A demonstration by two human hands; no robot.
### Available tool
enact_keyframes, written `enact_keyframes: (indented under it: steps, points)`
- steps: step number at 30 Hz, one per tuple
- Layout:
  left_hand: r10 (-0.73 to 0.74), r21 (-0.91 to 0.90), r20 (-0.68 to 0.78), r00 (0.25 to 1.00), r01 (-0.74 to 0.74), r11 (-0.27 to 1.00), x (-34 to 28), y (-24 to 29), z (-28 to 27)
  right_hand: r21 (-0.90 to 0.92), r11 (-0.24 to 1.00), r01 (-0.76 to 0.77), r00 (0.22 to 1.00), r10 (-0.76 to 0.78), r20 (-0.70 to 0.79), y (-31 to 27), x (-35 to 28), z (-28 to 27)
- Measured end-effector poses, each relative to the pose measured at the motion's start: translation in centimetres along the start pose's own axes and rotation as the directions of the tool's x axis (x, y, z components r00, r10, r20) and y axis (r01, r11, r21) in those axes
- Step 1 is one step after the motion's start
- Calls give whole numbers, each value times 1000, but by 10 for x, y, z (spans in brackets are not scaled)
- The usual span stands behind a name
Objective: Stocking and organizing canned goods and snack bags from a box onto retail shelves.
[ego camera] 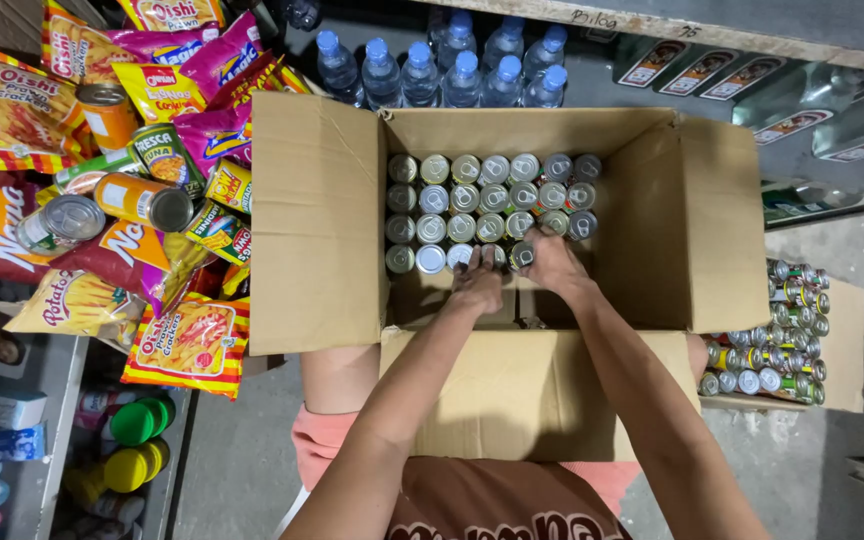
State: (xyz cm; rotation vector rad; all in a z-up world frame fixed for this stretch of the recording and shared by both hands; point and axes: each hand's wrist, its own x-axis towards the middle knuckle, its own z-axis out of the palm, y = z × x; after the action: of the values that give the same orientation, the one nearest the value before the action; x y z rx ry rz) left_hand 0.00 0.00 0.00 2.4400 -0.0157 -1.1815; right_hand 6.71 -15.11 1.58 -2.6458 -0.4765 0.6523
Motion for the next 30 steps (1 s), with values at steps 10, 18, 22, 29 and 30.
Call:
enact_keyframes:
  steps: [10,18,22,29,30]
  points:
    - [-28,48,20,999,27,998,4,3,5,-93,996,3,995,6,103,2,10,8]
    - [0,190,-4,1000,1,982,8,-3,11,-73,988,137,991,-137,1,27,24,35]
    - [31,104,-71,997,-24,994,22,-5,18,-83,990,111,994,-111,7,22,20,33]
    - [-3,91,-17,1000,4,996,6,-2,8,-118,992,46,998,-41,41,9,16,27]
    - [-19,91,30,999,16,996,-11,4,-7,-127,990,55,998,-52,27,16,20,32]
